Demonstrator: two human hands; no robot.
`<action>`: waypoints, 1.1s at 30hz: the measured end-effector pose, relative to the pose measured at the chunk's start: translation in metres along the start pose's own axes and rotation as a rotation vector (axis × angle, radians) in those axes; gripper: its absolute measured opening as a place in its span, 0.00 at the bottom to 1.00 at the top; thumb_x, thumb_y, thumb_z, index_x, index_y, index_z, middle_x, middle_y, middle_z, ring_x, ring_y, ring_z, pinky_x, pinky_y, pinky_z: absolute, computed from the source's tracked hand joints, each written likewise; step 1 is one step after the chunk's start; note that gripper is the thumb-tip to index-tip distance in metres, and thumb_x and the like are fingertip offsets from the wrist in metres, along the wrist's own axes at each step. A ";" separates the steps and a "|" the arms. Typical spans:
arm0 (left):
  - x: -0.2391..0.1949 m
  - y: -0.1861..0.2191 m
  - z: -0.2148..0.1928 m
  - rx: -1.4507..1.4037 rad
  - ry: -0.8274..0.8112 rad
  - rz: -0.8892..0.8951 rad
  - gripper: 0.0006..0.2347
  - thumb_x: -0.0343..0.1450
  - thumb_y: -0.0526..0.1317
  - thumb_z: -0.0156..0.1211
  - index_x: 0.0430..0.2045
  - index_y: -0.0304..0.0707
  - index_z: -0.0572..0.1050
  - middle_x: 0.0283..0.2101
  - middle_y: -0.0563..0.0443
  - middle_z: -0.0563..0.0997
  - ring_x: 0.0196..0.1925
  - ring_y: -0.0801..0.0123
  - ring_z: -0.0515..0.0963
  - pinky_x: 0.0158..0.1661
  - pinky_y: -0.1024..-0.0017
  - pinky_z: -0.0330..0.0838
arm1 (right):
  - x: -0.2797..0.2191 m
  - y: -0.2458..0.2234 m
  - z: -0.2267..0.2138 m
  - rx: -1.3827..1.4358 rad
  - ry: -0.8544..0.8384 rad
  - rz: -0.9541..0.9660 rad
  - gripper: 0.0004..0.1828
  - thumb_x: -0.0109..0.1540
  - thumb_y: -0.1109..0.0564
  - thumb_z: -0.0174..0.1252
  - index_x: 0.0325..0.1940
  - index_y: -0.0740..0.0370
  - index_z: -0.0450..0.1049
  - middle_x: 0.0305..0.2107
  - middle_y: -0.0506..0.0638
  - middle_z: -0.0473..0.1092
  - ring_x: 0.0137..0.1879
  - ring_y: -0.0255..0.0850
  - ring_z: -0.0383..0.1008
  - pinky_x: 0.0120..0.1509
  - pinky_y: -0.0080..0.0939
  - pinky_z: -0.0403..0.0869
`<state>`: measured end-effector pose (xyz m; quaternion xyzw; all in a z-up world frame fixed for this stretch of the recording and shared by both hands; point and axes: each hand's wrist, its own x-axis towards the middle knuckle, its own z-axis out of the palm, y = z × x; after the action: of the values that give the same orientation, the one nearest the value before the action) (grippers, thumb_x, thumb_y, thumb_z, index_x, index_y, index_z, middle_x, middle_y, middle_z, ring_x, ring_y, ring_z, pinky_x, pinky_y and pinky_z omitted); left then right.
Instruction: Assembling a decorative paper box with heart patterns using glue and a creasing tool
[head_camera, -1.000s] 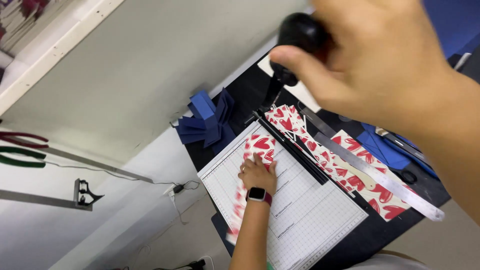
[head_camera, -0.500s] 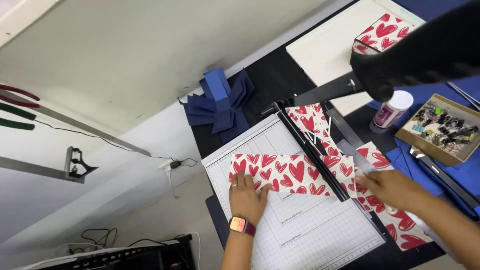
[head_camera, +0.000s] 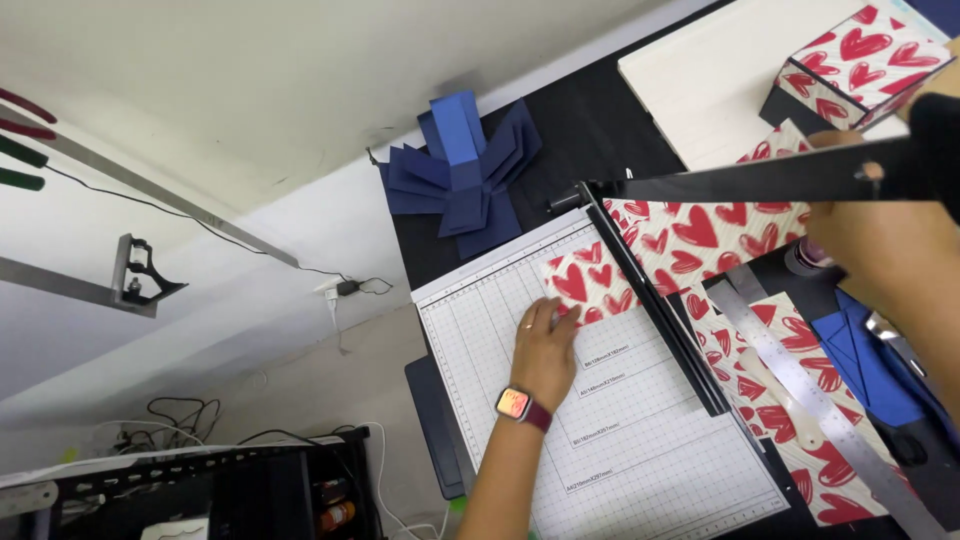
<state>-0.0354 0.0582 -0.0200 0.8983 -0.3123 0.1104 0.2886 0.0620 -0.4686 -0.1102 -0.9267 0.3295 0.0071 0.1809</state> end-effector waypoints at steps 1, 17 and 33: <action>0.010 -0.001 0.007 -0.022 -0.014 -0.005 0.12 0.74 0.31 0.54 0.50 0.31 0.78 0.57 0.31 0.76 0.61 0.39 0.71 0.62 0.45 0.69 | 0.099 -0.019 0.002 0.437 -0.372 0.328 0.12 0.74 0.58 0.51 0.58 0.68 0.70 0.54 0.62 0.69 0.58 0.57 0.71 0.59 0.58 0.72; 0.053 -0.020 0.005 0.096 -0.138 -0.155 0.20 0.76 0.50 0.46 0.60 0.46 0.73 0.70 0.49 0.69 0.72 0.48 0.62 0.61 0.46 0.53 | -0.074 -0.146 -0.117 -0.519 -0.292 -0.171 0.30 0.58 0.70 0.69 0.64 0.54 0.77 0.50 0.62 0.83 0.53 0.55 0.84 0.48 0.49 0.84; 0.054 -0.026 -0.001 0.120 -0.234 -0.198 0.24 0.77 0.55 0.41 0.66 0.46 0.68 0.72 0.54 0.67 0.75 0.49 0.58 0.60 0.48 0.54 | -0.010 -0.118 -0.067 -0.684 -0.287 -0.200 0.20 0.62 0.54 0.71 0.59 0.53 0.83 0.49 0.56 0.84 0.54 0.50 0.84 0.52 0.45 0.84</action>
<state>0.0227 0.0484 -0.0098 0.9471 -0.2463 -0.0054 0.2055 0.1196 -0.4000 -0.0075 -0.9506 0.1874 0.2284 -0.0948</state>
